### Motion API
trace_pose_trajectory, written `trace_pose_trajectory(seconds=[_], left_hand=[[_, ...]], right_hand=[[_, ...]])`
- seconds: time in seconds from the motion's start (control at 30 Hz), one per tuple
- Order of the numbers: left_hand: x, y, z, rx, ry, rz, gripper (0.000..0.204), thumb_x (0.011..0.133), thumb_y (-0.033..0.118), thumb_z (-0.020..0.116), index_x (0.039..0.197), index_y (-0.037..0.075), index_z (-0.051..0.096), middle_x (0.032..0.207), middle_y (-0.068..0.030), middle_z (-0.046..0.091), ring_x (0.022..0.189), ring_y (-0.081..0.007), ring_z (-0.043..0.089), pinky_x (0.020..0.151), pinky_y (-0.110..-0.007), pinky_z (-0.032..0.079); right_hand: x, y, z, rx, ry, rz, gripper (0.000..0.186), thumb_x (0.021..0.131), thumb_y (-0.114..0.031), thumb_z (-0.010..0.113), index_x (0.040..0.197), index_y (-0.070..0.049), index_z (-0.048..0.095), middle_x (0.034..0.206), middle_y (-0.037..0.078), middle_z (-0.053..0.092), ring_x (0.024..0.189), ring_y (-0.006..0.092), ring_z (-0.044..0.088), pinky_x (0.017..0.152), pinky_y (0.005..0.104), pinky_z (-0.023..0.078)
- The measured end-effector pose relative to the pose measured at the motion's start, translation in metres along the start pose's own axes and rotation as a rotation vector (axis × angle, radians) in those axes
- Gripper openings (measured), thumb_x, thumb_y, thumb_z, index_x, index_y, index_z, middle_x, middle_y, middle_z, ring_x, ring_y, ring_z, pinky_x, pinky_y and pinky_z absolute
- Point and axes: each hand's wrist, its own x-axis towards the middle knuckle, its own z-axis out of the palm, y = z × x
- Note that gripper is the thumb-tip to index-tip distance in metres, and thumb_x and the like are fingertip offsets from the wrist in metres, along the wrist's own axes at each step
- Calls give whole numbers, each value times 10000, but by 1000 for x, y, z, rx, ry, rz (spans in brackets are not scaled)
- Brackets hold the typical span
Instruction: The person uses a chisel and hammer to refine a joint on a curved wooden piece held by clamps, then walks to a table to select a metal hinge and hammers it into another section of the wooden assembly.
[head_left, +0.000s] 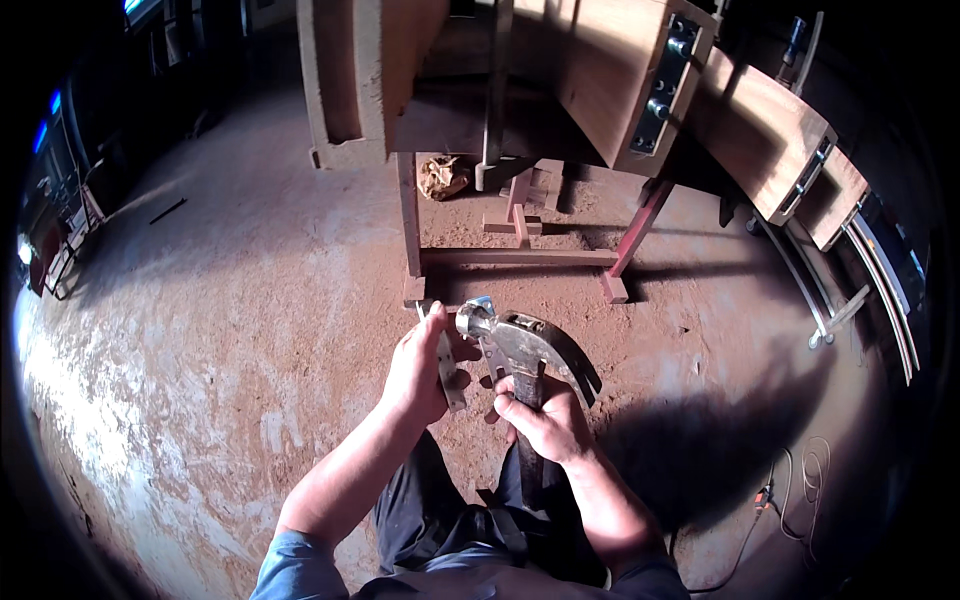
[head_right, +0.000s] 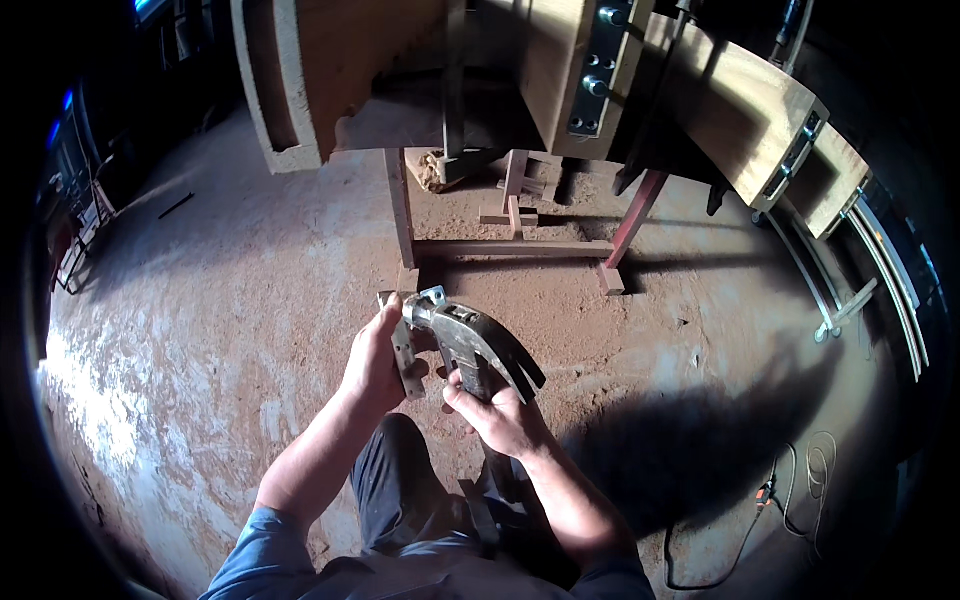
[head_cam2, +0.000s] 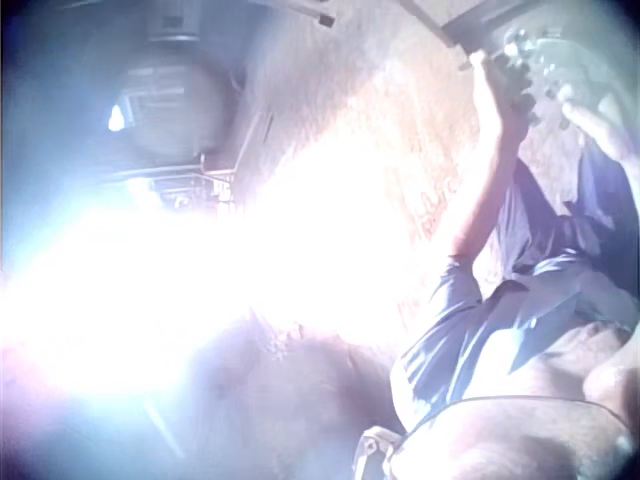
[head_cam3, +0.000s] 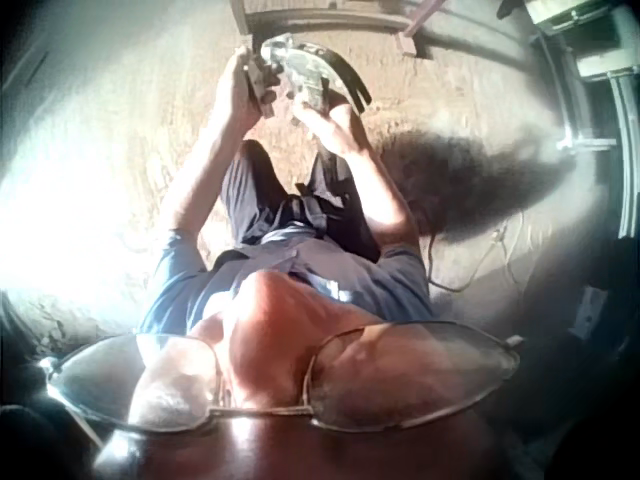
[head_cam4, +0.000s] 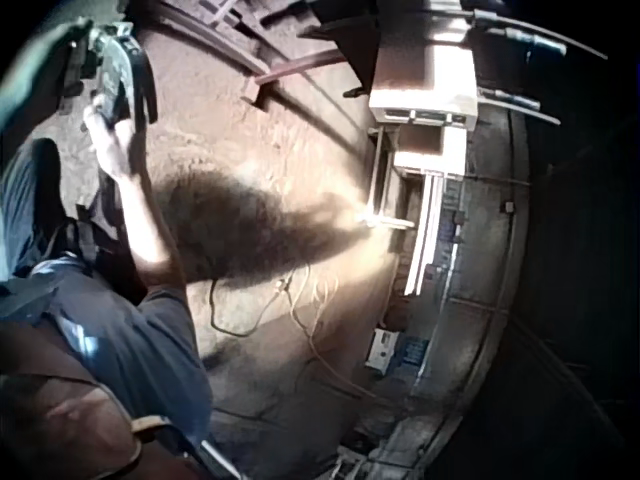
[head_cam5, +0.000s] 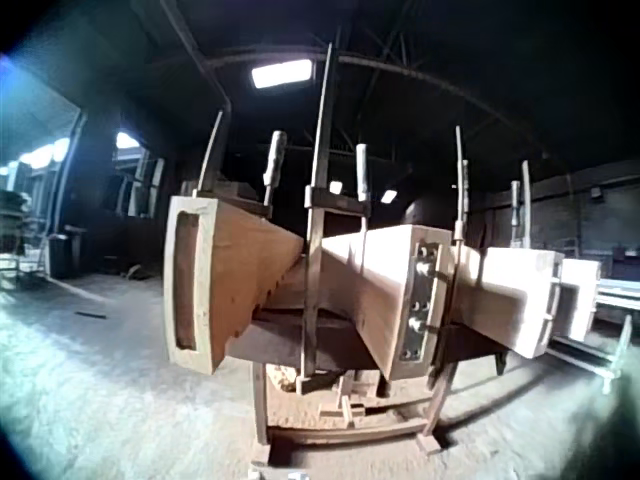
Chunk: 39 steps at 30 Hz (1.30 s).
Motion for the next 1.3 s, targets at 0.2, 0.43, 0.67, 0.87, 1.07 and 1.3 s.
trace_pose_trajectory(seconds=[0.2,0.43,0.67,0.87,1.07,1.3], left_hand=[[39,-24,18,-49,16,-140,347,995,373,415,1129,80,545,832,-27,588,714,-147,538,541,-272,392],[36,-30,61,33,-85,-380,233,968,236,550,1145,85,555,849,-54,611,691,-177,606,601,-315,493],[1,-36,135,128,-82,-542,416,918,58,569,1310,31,432,1007,-112,631,878,-217,640,754,-329,541],[-74,-29,207,-46,-224,-737,474,941,58,529,1363,2,321,1184,-203,568,1061,-308,607,844,-430,552],[-165,15,263,326,-383,-776,498,920,75,590,1346,-51,365,1153,-201,607,995,-242,648,790,-336,555],[-237,72,299,712,-699,-927,458,892,47,604,1304,-74,446,935,-123,629,870,-212,677,766,-339,599]], right_hand=[[14,0,-27,152,90,72,248,938,-219,624,1121,-61,569,916,24,627,792,81,635,481,209,504],[-11,-40,-62,347,286,306,206,904,-161,669,1058,-48,593,837,-11,588,642,40,561,437,221,465],[-78,-86,-73,225,630,515,172,820,-50,703,985,-55,654,972,87,622,826,181,633,651,306,531],[-131,-154,-44,611,970,532,183,872,-160,684,951,-6,626,848,60,657,709,105,635,596,255,546],[-184,-261,-19,503,1065,661,132,866,-97,665,956,-4,638,780,70,673,658,109,629,597,259,514],[-247,-351,30,454,1199,752,157,842,-118,679,951,-11,641,775,59,678,668,101,613,640,255,490]])
